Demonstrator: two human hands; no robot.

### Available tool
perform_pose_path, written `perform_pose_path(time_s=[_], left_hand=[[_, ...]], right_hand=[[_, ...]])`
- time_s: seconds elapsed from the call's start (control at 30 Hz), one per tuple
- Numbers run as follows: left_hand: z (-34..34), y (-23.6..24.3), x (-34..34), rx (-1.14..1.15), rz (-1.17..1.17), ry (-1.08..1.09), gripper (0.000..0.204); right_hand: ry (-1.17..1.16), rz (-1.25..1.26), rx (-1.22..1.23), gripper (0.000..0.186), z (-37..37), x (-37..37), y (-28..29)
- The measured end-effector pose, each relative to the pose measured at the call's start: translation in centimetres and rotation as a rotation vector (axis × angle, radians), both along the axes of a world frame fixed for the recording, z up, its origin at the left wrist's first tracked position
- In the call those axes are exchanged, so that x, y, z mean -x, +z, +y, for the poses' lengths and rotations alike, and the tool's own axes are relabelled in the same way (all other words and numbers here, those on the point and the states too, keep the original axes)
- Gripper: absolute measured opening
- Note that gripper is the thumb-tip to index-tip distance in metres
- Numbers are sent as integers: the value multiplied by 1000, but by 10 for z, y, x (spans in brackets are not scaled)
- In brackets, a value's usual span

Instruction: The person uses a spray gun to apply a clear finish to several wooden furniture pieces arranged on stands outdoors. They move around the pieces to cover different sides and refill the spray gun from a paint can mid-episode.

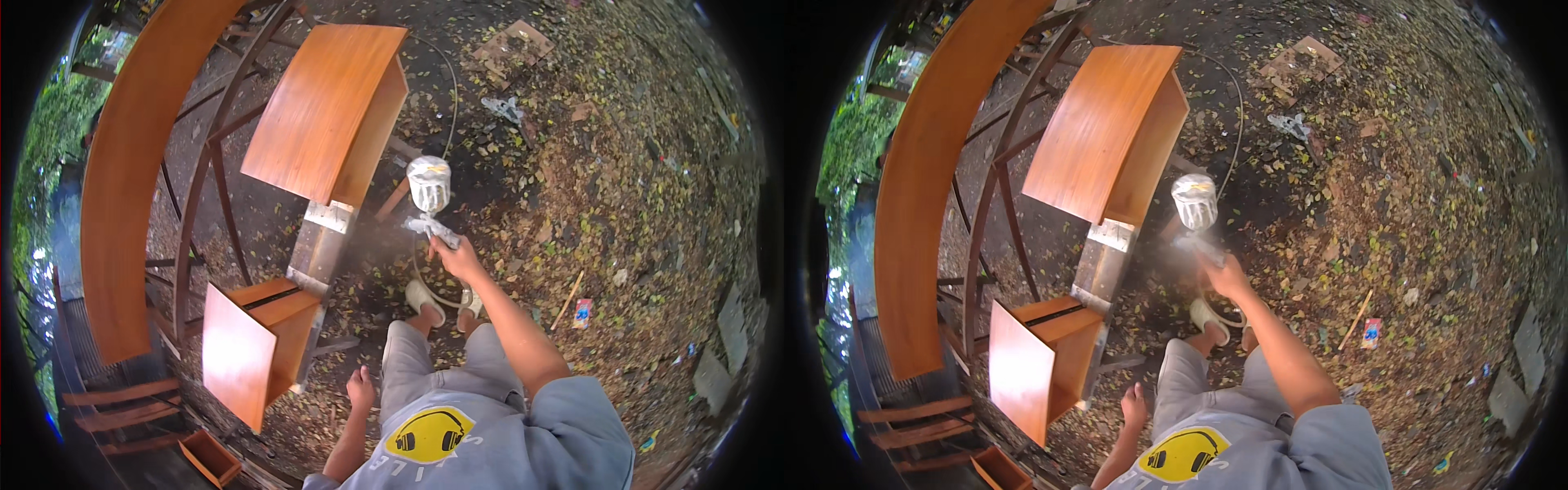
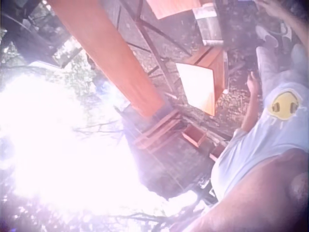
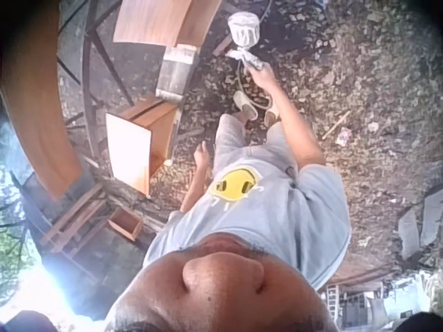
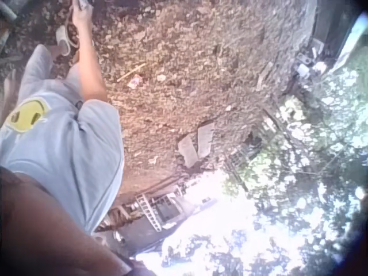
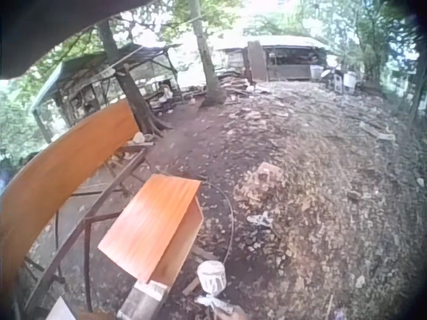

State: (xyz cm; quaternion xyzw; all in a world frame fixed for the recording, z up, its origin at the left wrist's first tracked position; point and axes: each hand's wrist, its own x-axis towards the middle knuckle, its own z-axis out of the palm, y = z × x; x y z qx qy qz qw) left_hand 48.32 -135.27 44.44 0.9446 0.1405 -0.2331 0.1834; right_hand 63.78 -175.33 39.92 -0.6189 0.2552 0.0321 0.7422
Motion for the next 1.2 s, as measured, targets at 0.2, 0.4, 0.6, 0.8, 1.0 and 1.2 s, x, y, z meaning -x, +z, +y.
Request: perform_pose_path(time_s=[0.2, 0.4, 0.6, 0.8, 1.0, 1.2], left_hand=[[-119, -20, -44, 237, 20, 151, 54], [-174, -86, -68, 358, -6, 430, 66], [-264, -108, -82, 384, 98, 517, 66], [-370, -123, -79, 43, 63, 383, 49], [-444, -133, -93, -102, 486, 769, 76], [-536, -145, -43, -79, 666, 938, 93]], right_hand=[[50, -52, 315, 41, -68, -73, -38], [14, -63, 491, 44, -138, -137, -58], [-89, -20, 611, 53, -208, -183, -80], [-61, -61, 502, 41, -218, -216, -85], [306, 23, 216, 32, -184, -210, -110], [486, 35, 77, 33, -165, -221, -96]])
